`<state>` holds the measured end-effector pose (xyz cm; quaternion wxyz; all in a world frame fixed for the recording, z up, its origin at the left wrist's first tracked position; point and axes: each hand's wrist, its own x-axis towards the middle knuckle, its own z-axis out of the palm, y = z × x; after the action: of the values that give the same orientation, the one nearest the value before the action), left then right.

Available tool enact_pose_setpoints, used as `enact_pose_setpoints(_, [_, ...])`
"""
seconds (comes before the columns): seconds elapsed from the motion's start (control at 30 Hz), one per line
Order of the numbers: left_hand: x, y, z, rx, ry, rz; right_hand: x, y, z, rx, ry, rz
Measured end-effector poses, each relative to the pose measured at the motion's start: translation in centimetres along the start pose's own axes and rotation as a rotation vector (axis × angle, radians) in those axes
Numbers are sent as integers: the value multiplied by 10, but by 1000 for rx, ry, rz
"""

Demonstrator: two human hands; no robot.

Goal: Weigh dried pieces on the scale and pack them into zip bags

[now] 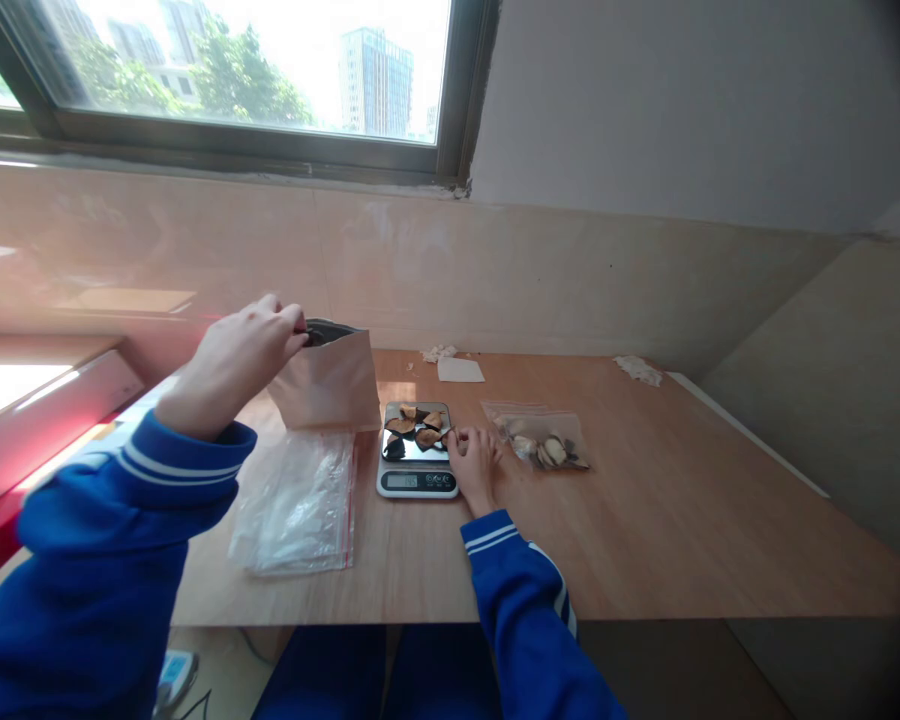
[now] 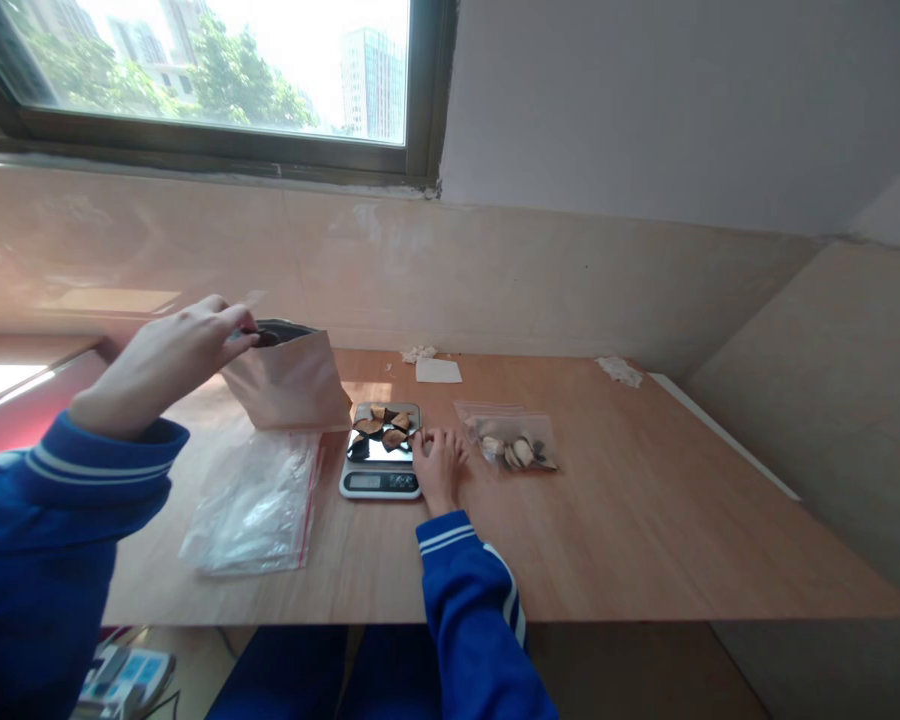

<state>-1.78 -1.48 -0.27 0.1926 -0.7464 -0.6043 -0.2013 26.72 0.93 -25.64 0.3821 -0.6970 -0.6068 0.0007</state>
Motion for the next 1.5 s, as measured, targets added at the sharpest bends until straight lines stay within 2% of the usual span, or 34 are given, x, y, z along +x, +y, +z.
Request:
enact_pose_setpoints(0.1, [-5, 20, -2, 81, 95, -62, 3, 3, -2, 42, 62, 74])
enact_pose_setpoints(0.17, [-9, 29, 5, -25, 158, -82, 4, 6, -5, 69, 116, 135])
enact_pose_setpoints(0.23, [-16, 37, 18, -161, 177, -47, 6, 10, -8, 80, 151, 190])
enact_pose_setpoints(0.43, [-50, 63, 64, -552, 51, 103, 5, 21, -7, 67, 174, 233])
enact_pose_setpoints(0.6, [-75, 84, 100, -703, -51, 176, 5, 23, -2, 60, 173, 224])
enact_pose_setpoints(0.77, [-88, 89, 130, -677, -125, 194, 5, 21, -4, 45, 133, 251])
enact_pose_setpoints(0.87, [-91, 93, 141, -588, -131, 223, 5, 21, -4, 56, 128, 246])
enact_pose_setpoints(0.97, [-90, 99, 146, -510, -126, 247, 5, 21, -4, 67, 139, 239])
enact_pose_setpoints(1.17, [-79, 110, 156, -466, -114, 212, 5, 22, -2, 64, 161, 222])
enact_pose_setpoints(1.37, [-66, 112, 168, -450, -142, 190, 5, 26, 3, 57, 191, 201])
enact_pose_setpoints(1.5, [-66, 108, 167, -428, -118, 171, 5, 24, 0, 7, 163, 194])
